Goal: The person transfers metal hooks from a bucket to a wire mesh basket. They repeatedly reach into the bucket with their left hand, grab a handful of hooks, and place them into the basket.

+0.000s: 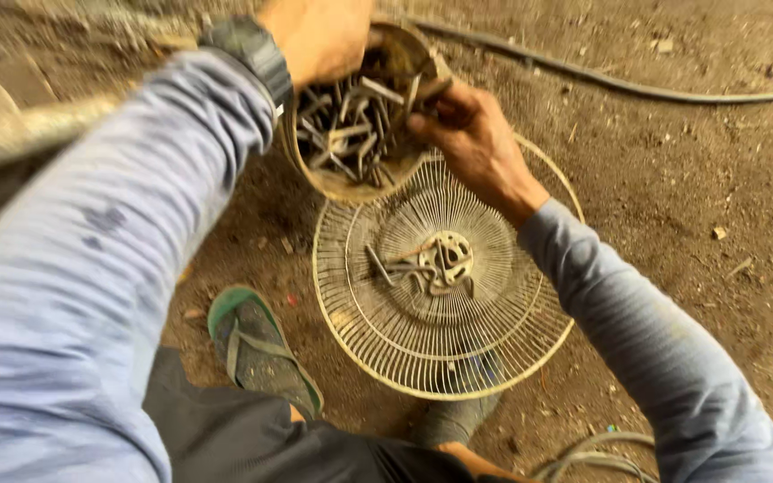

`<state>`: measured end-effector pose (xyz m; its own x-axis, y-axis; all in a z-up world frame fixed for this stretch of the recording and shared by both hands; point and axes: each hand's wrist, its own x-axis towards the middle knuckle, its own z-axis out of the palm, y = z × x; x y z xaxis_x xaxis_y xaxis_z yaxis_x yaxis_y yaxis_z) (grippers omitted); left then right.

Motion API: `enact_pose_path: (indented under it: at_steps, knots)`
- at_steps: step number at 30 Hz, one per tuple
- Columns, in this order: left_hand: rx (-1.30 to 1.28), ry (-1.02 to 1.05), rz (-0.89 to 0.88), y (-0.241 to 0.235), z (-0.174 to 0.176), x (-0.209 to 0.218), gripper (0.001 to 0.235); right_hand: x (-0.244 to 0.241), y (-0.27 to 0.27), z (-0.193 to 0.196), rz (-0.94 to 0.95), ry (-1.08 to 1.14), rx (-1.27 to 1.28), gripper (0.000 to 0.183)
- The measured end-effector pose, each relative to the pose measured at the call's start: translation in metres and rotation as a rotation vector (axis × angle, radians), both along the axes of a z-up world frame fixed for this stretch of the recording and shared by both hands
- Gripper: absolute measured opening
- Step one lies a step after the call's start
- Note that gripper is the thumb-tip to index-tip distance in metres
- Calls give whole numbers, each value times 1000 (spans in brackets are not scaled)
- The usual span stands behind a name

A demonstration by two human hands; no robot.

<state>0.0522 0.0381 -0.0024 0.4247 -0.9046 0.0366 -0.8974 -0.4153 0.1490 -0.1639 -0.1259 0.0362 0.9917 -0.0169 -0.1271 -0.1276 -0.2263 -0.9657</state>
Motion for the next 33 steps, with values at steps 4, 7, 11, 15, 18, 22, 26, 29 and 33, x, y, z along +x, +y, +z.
enact_pose_path:
  at_steps: [4,7,11,15,18,22,26,29,33]
  knots:
    - [5,-63,-3,-2,2,-1,46,-1,-1,5,-3,-44,-66,12]
    - [86,-24,28,-3,4,-2,49,0,-2,3,-2,-39,-121,11]
    - [154,-13,46,-6,12,-4,54,7,4,1,-31,-54,-199,16]
    - [297,130,150,-13,16,-11,57,13,10,1,-64,-95,-302,21]
    - [-225,-84,-148,-9,11,-22,49,5,13,-2,-37,69,-360,27]
    - [-155,-128,-209,13,3,-32,41,-7,12,-13,28,10,-289,25]
    - [-74,-179,-102,29,2,-27,47,2,16,-31,44,58,-316,22]
    - [-25,-37,-40,35,11,-2,48,16,24,-32,20,98,-299,24]
    - [-150,-106,-39,44,21,-6,35,19,34,-10,-10,103,-96,23]
